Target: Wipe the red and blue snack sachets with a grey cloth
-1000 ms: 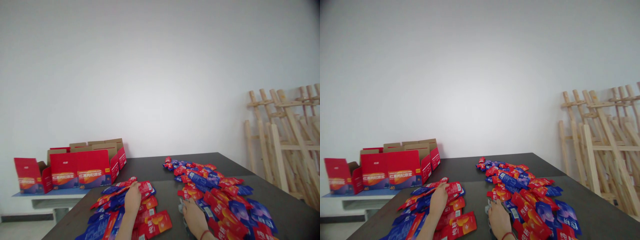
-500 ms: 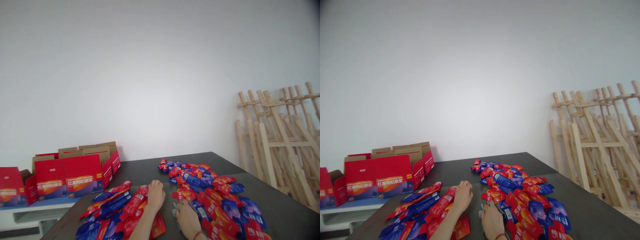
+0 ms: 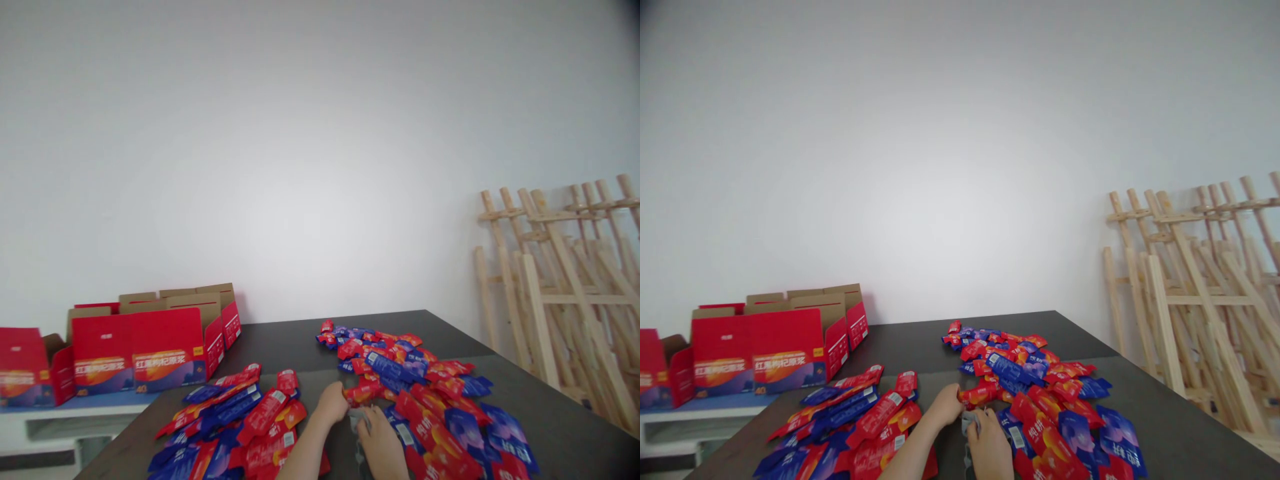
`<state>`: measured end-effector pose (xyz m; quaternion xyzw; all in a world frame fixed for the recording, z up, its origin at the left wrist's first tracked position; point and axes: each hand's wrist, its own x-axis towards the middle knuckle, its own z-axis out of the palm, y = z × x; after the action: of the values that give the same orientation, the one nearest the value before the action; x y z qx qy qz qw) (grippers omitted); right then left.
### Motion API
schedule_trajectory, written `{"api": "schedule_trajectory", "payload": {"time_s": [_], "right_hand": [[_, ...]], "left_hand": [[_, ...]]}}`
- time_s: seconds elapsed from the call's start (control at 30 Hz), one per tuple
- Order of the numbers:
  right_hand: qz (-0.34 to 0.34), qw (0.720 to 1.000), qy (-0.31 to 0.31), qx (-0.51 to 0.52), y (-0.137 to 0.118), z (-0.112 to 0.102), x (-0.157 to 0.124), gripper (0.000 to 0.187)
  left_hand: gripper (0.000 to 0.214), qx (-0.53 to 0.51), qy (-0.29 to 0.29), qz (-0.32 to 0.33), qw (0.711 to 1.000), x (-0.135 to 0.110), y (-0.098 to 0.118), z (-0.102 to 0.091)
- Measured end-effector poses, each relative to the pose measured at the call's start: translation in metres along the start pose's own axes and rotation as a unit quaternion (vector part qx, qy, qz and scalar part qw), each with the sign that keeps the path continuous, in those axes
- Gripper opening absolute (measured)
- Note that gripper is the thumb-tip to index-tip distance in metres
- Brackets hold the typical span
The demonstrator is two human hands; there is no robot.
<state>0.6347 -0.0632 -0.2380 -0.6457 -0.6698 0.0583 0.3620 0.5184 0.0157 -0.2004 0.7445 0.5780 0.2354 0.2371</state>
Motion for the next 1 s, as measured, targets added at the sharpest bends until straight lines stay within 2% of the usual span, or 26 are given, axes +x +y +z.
{"api": "schedule_trajectory", "payload": {"time_s": [0.13,0.23,0.33,0.43,0.53,0.77,0.9,1.0], "right_hand": [[0.007,0.995,0.047,0.086,0.013,-0.001,0.004,0.041],[-0.008,0.99,0.086,0.11,0.011,-0.005,0.001,0.044],[-0.102,0.991,0.036,0.073,-0.005,-0.009,-0.007,0.041],[-0.158,0.987,-0.038,0.002,-0.024,-0.01,-0.013,0.041],[-0.118,0.99,-0.052,-0.064,-0.031,-0.006,-0.012,0.046],[-0.057,0.99,-0.033,-0.125,-0.016,0.005,0.006,0.039],[-0.027,0.99,-0.059,-0.123,-0.008,0.001,0.017,0.035],[-0.01,0.989,-0.084,-0.118,0.0,-0.006,0.024,0.034]], "left_hand": [[0.019,-0.093,-0.004,0.004,0.996,-0.031,-0.015,-0.006],[0.021,-0.211,-0.054,-0.011,0.976,-0.049,-0.023,-0.009],[0.028,-0.311,-0.124,-0.02,0.942,-0.059,-0.027,-0.008],[0.036,-0.358,-0.144,-0.009,0.922,-0.062,-0.03,-0.006],[0.033,-0.362,-0.151,-0.012,0.92,-0.061,-0.034,-0.005],[0.019,-0.33,-0.135,-0.032,0.934,-0.06,-0.036,-0.005],[0.019,-0.348,-0.132,-0.025,0.928,-0.063,-0.031,-0.014],[0.015,-0.381,-0.112,-0.047,0.917,-0.064,-0.029,-0.024]]}}
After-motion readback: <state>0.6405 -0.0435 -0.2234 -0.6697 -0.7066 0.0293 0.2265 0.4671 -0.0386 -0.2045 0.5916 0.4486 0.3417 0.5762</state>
